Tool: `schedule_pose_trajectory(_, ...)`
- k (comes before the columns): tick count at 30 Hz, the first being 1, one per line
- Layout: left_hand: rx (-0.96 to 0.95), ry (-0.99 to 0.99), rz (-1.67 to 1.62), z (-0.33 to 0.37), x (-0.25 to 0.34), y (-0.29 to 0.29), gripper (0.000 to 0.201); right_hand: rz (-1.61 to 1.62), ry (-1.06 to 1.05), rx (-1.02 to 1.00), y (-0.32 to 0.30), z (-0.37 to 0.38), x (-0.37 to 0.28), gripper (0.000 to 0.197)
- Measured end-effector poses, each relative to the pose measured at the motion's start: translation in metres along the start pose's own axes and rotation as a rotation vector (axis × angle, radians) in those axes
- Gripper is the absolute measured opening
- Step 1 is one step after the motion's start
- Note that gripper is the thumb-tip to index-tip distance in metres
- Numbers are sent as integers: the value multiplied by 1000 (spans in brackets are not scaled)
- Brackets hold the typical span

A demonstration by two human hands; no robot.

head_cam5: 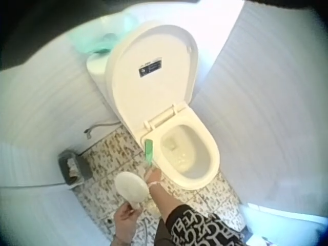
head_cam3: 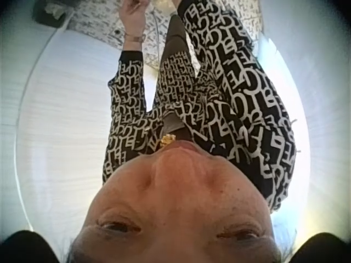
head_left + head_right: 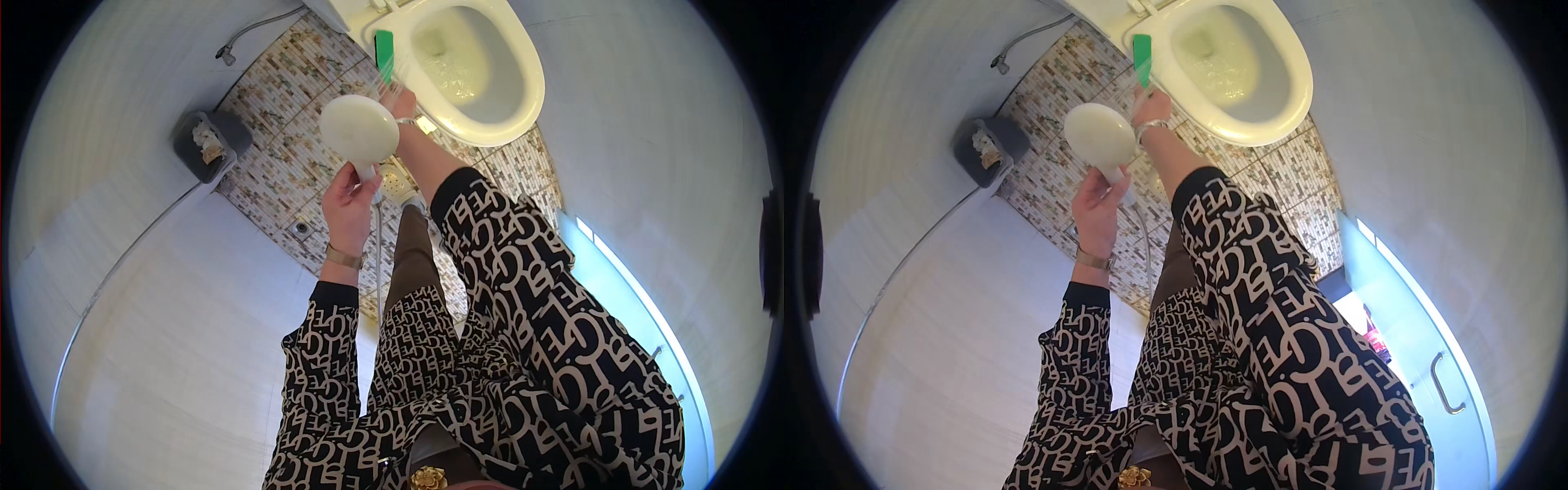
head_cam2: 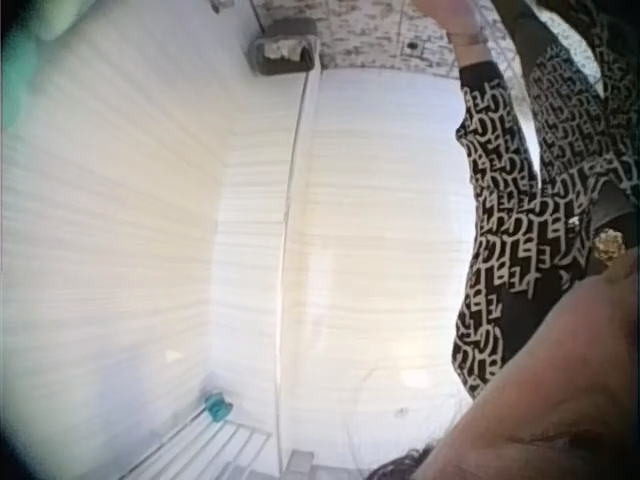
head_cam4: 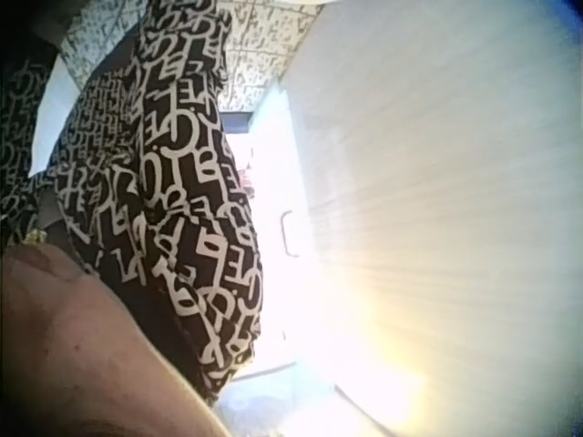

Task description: Clean the toilet and shower floor in a bathroom.

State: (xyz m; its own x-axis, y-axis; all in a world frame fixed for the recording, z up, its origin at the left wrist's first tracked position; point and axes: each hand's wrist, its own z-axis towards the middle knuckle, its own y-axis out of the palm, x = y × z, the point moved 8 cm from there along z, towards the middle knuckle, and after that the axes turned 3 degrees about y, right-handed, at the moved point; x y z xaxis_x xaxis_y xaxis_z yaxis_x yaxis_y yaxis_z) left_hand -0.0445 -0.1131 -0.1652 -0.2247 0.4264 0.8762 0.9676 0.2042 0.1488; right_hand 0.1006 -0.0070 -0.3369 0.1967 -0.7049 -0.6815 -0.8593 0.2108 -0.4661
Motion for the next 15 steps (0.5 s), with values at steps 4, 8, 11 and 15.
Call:
schedule_pose_trajectory(4,-12,-60,119,-26,-16,-32,41,60,140,11,-31,-76,84,36)
schedule_pose_trajectory(8,-131,-91,54,-39,-41,5,42,263,244,245,-132,-70,184,34)
schedule_pose_trajectory(11,-98,-170,211,-69,-45,-28,35,128,250,101,-72,-109,160,30)
schedule_pose_trajectory(15,-298,-162,26,-59,-72,103,37,1064,-47,-214,-116,12,247,27)
